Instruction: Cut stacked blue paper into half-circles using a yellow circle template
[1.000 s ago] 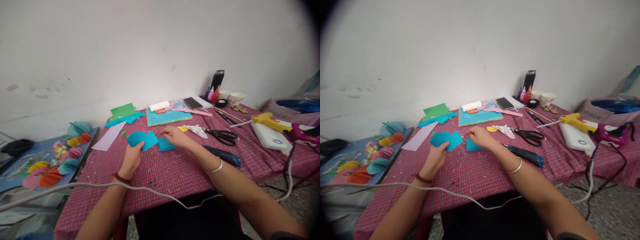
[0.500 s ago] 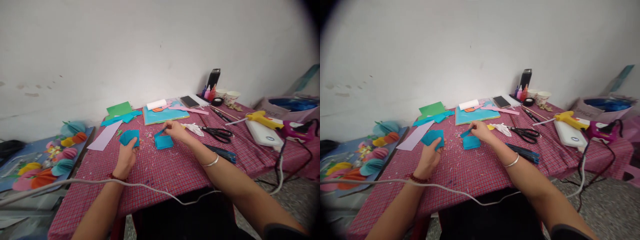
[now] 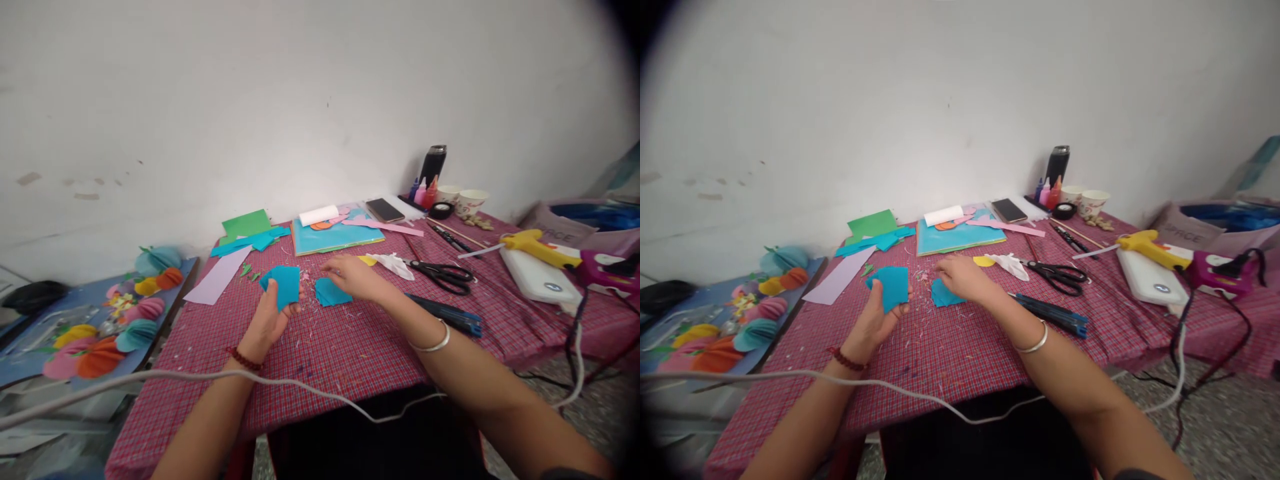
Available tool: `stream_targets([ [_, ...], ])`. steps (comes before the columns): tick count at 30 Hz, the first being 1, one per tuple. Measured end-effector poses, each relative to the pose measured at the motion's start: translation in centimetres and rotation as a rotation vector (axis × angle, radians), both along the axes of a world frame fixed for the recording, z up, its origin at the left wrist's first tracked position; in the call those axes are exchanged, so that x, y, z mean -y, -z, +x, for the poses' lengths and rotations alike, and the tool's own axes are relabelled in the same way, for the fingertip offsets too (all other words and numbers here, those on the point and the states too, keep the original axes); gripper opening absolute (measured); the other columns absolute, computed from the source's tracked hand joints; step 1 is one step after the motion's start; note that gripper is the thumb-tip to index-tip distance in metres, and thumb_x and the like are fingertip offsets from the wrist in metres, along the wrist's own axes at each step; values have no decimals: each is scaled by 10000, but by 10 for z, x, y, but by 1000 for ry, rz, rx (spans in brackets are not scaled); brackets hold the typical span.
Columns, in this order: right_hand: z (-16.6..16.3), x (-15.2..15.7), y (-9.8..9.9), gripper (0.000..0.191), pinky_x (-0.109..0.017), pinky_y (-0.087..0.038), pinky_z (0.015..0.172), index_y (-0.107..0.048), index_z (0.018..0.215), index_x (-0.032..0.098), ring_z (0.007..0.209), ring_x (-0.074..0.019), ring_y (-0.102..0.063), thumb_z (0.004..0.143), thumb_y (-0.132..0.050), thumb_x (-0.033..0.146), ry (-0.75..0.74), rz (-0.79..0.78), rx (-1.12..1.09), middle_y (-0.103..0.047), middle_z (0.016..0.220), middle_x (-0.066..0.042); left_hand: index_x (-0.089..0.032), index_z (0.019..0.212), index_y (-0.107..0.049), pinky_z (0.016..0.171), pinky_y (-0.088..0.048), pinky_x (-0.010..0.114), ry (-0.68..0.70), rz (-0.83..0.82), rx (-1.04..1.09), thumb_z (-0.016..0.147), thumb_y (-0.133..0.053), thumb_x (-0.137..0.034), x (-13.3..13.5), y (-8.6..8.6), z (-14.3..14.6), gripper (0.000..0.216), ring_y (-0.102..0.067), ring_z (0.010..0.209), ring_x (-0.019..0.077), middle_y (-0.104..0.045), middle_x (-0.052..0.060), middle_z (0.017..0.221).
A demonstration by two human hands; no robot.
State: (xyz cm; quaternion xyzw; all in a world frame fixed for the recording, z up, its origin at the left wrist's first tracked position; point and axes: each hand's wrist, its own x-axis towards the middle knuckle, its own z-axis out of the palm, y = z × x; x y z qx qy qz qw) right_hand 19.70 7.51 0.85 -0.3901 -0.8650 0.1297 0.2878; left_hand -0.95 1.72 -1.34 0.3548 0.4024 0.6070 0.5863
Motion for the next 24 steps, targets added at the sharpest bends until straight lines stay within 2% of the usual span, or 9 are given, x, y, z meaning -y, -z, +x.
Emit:
stream_targets([
  [3,-17,20,-5,402,-350,-467,860,-524,1266,178,964,-182,-604,868,-472,152,-81,40,-273,-650,1104,-96,-153,929,-621,490,-478,236,38,65,-33,646,-645,-638,3,5,4,562,-634,665,185,-684,106,799],
  [5,-26,32,-6,443,-390,-443,923,-472,1319,194,1064,-200,-558,877,-477,163,-122,126,-289,-602,1191,-108,-160,968,-624,501,-473,226,42,120,-52,622,-685,-608,4,6,6,569,-629,701,182,-681,112,876],
  [8,-34,44,-4,428,-424,-399,996,-483,1312,181,1178,-226,-480,884,-474,171,-127,206,-230,-536,1281,-127,-178,991,-630,527,-481,221,51,180,-70,620,-722,-546,6,7,9,531,-619,724,170,-669,94,922],
  [14,-36,45,1,380,-418,-417,997,-518,1267,169,1176,-216,-480,892,-452,172,-105,210,-211,-530,1266,-124,-174,990,-637,639,-515,259,64,170,-58,628,-755,-456,3,12,9,474,-635,795,184,-669,80,950],
  [18,-36,44,3,391,-422,-409,1017,-509,1280,196,1211,-212,-465,894,-451,171,-106,220,-221,-503,1310,-114,-189,1022,-634,707,-523,288,43,128,14,647,-738,-475,2,12,9,483,-633,851,183,-653,81,1033],
  [24,-37,46,3,388,-421,-414,1014,-513,1267,182,1224,-214,-455,885,-456,146,-135,200,-223,-488,1327,-125,-199,979,-652,716,-521,304,11,75,86,650,-709,-533,2,11,9,472,-630,867,190,-663,73,1009],
])
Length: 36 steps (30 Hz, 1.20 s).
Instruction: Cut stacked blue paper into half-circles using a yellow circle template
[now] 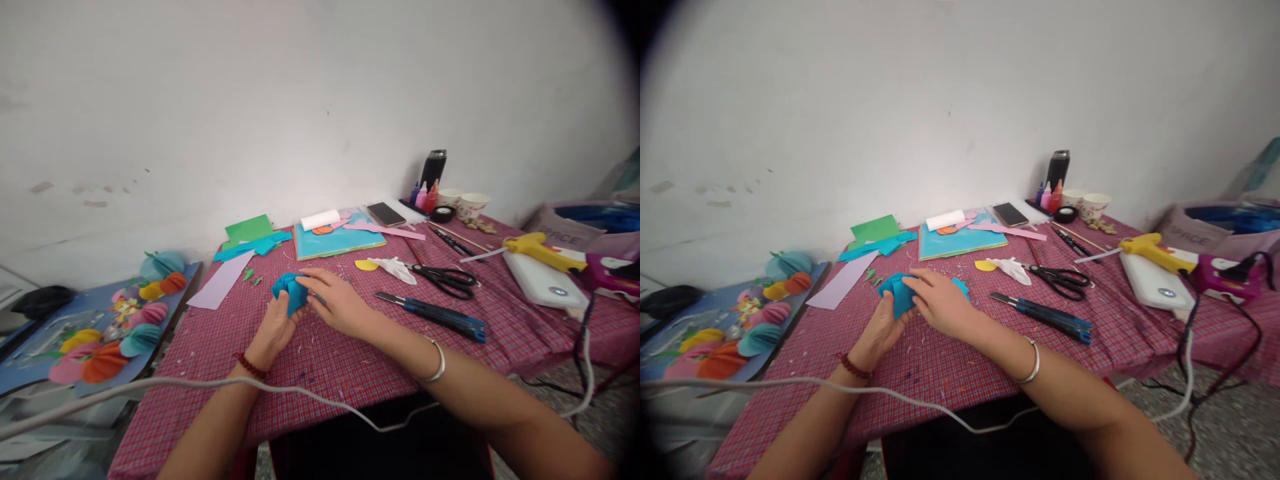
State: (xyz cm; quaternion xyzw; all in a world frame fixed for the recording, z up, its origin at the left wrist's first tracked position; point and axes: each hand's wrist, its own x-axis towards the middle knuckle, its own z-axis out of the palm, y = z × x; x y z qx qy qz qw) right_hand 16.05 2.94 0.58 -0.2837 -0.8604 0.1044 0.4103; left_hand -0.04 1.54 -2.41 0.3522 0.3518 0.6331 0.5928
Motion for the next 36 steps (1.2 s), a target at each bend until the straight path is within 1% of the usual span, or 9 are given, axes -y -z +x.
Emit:
stream_targets([
  [4,1,1,-3,348,-422,-424,992,-547,1198,199,1190,-206,-478,867,-472,123,-37,-7,-46,-516,1275,-113,-203,971,-651,696,-513,293,9,-44,19,710,-633,-572,-3,-1,0,452,-630,862,189,-662,70,1022],
  [6,2,1,-4,289,-417,-421,986,-574,1127,198,1178,-203,-487,864,-478,124,-60,-20,-65,-530,1252,-109,-198,918,-653,675,-503,268,-7,-57,13,738,-617,-554,-4,-2,0,400,-630,806,168,-672,54,954],
  [11,3,0,-5,82,-362,-422,936,-590,902,180,1121,-194,-525,859,-532,217,-66,-122,-154,-562,1181,-104,-180,850,-645,659,-495,254,-92,31,-105,738,-651,-491,-3,-4,0,331,-609,711,143,-664,33,841],
  [16,0,-8,1,65,-267,-427,726,-559,740,177,821,-159,-573,794,-536,150,34,-269,-184,-613,826,-31,-177,874,-645,655,-506,281,-183,42,-194,671,-733,-409,-2,-5,2,320,-631,760,196,-675,51,820],
  [20,0,-18,7,150,-232,-391,639,-593,795,180,674,-131,-543,751,-487,83,38,-392,-180,-605,718,11,-190,962,-613,598,-513,268,-102,29,-88,673,-728,-425,-1,-9,4,390,-640,742,185,-679,53,878],
  [24,3,-26,11,197,-219,-381,611,-597,871,179,666,-123,-533,750,-465,99,29,-427,-229,-611,763,9,-212,966,-604,482,-475,214,20,-11,-93,623,-777,-236,2,-13,2,385,-606,622,132,-675,25,868],
  [26,5,-28,11,211,-215,-368,586,-591,897,177,640,-119,-516,750,-458,106,49,-432,-240,-602,751,12,-213,949,-612,459,-459,199,27,-34,-101,601,-777,-172,2,-14,1,388,-598,602,122,-672,16,843],
  [31,6,-28,11,198,-211,-339,565,-589,893,176,614,-114,-494,756,-458,119,113,-398,-242,-571,703,21,-227,870,-616,581,-520,217,-138,-37,-60,579,-746,-93,-3,-12,0,346,-621,690,124,-673,-16,860],
  [36,4,-26,13,212,-212,-335,568,-601,922,173,600,-109,-496,768,-465,122,93,-389,-183,-586,708,18,-232,793,-610,755,-549,289,-262,28,7,571,-730,-63,-7,-14,-4,304,-627,765,140,-677,-17,834],
])
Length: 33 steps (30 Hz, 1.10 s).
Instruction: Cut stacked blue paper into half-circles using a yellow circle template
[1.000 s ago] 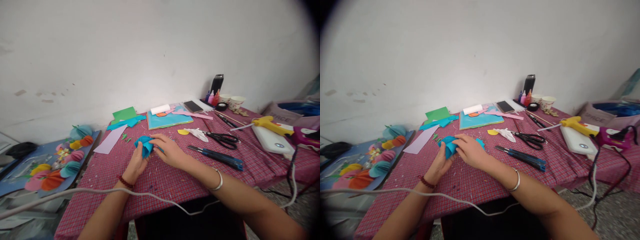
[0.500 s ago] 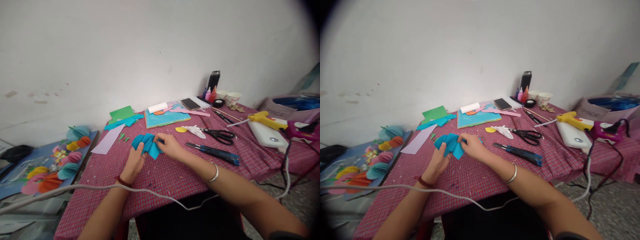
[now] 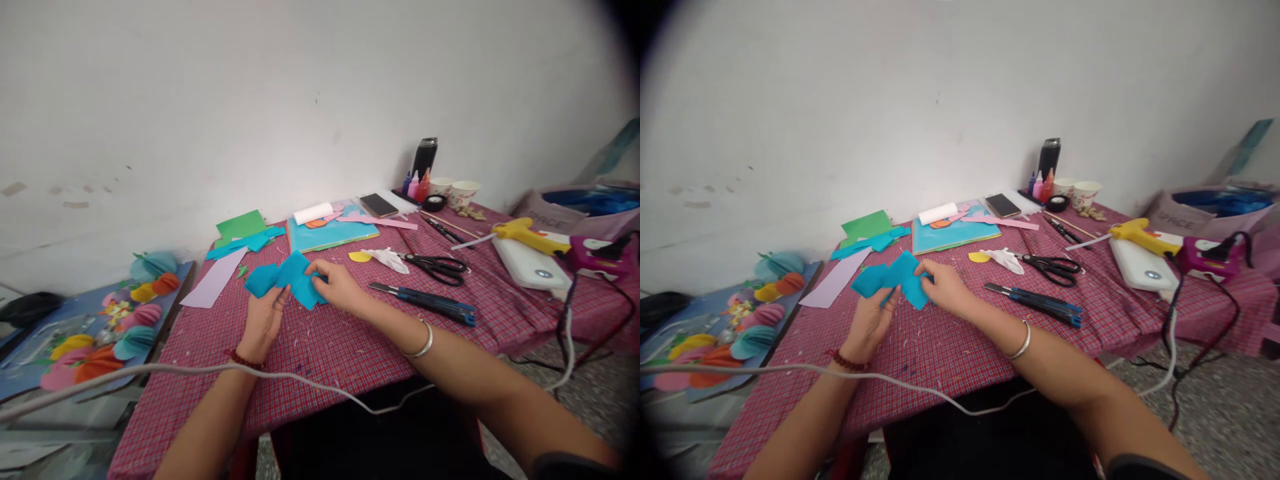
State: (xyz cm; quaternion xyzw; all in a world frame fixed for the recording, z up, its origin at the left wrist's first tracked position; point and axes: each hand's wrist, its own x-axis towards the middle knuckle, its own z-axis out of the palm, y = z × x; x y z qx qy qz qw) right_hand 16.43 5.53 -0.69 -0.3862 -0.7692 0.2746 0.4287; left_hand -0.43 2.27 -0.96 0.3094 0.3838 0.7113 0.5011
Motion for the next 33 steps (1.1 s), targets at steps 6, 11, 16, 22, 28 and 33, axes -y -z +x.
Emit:
stream_targets([
  [6,0,2,2,223,-226,-354,592,-628,947,176,614,-115,-528,786,-478,140,-25,73,88,-632,748,1,-212,796,-618,780,-550,281,-16,15,102,564,-727,-9,-2,-1,-4,327,-625,782,110,-671,-41,865],
  [11,3,-7,4,187,-223,-374,579,-631,859,166,616,-115,-533,768,-470,138,15,13,-12,-625,714,0,-207,799,-639,759,-560,265,-64,21,166,549,-746,10,-7,-5,-16,348,-621,722,90,-667,-62,803],
  [16,6,-16,-2,63,-201,-409,509,-543,786,158,556,-97,-536,773,-526,218,-31,-301,-277,-602,671,4,-216,779,-647,761,-566,263,-92,24,175,535,-764,-1,-8,-7,-23,346,-620,712,87,-672,-71,770],
  [22,5,-13,-3,315,-202,-454,519,-508,1005,167,627,-114,-590,746,-620,307,-310,-467,-344,-637,794,-12,-194,738,-632,750,-575,305,-22,26,130,509,-777,-13,-3,-2,-9,326,-629,696,104,-670,-58,734],
  [28,-1,-14,13,172,-224,-453,576,-596,888,144,663,-129,-587,738,-518,175,-326,-386,-195,-645,808,-8,-190,766,-651,670,-577,271,33,11,46,515,-791,-46,0,0,-4,322,-649,687,129,-693,-22,730],
  [33,-1,-12,13,94,-194,-381,510,-572,675,144,542,-98,-502,739,-504,153,-242,-317,-11,-569,617,16,-195,775,-656,533,-540,189,0,-32,45,500,-807,-56,1,-2,-4,343,-622,609,96,-679,-45,717],
])
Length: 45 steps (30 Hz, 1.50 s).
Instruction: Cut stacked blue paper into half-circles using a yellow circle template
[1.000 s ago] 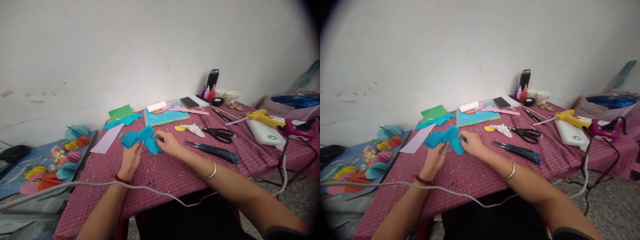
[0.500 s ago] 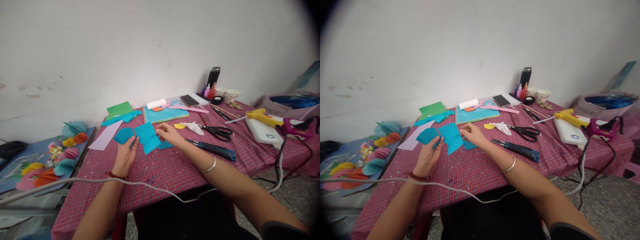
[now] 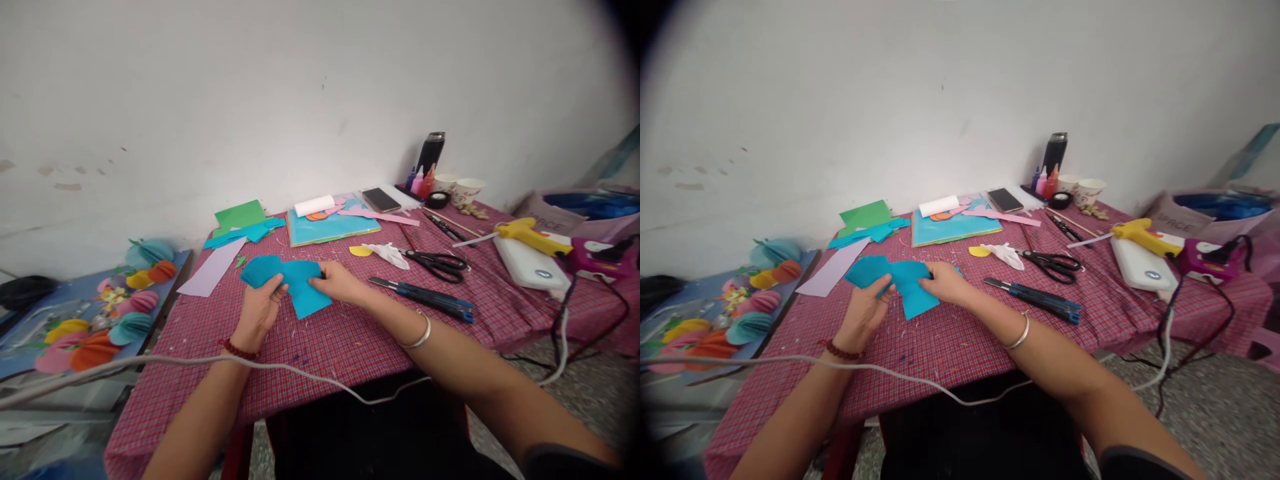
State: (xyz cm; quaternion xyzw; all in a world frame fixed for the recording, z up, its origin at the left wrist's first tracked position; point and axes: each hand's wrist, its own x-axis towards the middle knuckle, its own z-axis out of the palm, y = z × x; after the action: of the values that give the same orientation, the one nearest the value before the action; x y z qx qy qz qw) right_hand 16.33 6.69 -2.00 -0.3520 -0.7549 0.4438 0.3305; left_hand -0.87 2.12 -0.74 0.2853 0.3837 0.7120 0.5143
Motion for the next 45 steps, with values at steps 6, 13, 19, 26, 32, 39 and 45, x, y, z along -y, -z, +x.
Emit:
stream_targets([
  [6,-2,1,-1,119,-210,-430,552,-602,778,155,554,-99,-522,700,-516,124,-48,-299,-201,-592,655,31,-213,743,-642,736,-587,301,-8,95,94,530,-782,-14,2,-5,-1,323,-628,694,95,-672,-62,752],
  [13,7,-4,-12,129,-169,-328,399,-591,726,189,409,-69,-389,686,-478,140,225,-401,-296,-485,508,68,-187,791,-667,754,-567,222,-85,125,146,621,-709,-5,2,-22,-17,252,-656,771,105,-691,-31,791],
  [19,24,-21,-21,119,-187,-359,412,-579,697,180,439,-86,-402,669,-471,142,364,-487,-443,-447,486,60,-186,779,-671,749,-572,236,-96,67,150,621,-694,20,-3,-15,-19,261,-662,745,107,-697,-34,768],
  [26,40,-36,-17,176,-220,-392,471,-573,701,140,518,-105,-468,745,-534,306,200,-528,-426,-532,595,5,-223,793,-675,763,-579,262,-55,51,115,581,-730,7,-4,-10,-15,318,-667,747,114,-698,-53,780],
  [32,42,-39,-1,291,-232,-429,659,-639,931,134,778,-151,-579,663,-542,81,92,57,211,-659,904,-46,-207,778,-675,752,-582,269,-47,40,110,569,-735,1,-5,-10,-15,301,-670,740,122,-702,-40,769],
  [39,36,-27,-10,302,-372,-382,904,-636,1033,143,1053,-257,-528,738,-587,188,178,452,584,-613,1105,-135,-198,764,-668,748,-580,276,-46,24,122,554,-739,4,-4,-11,-15,300,-666,733,125,-700,-38,755],
  [45,20,-10,-24,449,-245,-464,561,-571,989,150,560,-128,-578,956,-234,445,65,-223,-62,-660,719,-62,-210,755,-670,753,-559,277,-26,124,10,547,-782,-66,3,-11,-6,276,-663,745,129,-695,-33,749],
])
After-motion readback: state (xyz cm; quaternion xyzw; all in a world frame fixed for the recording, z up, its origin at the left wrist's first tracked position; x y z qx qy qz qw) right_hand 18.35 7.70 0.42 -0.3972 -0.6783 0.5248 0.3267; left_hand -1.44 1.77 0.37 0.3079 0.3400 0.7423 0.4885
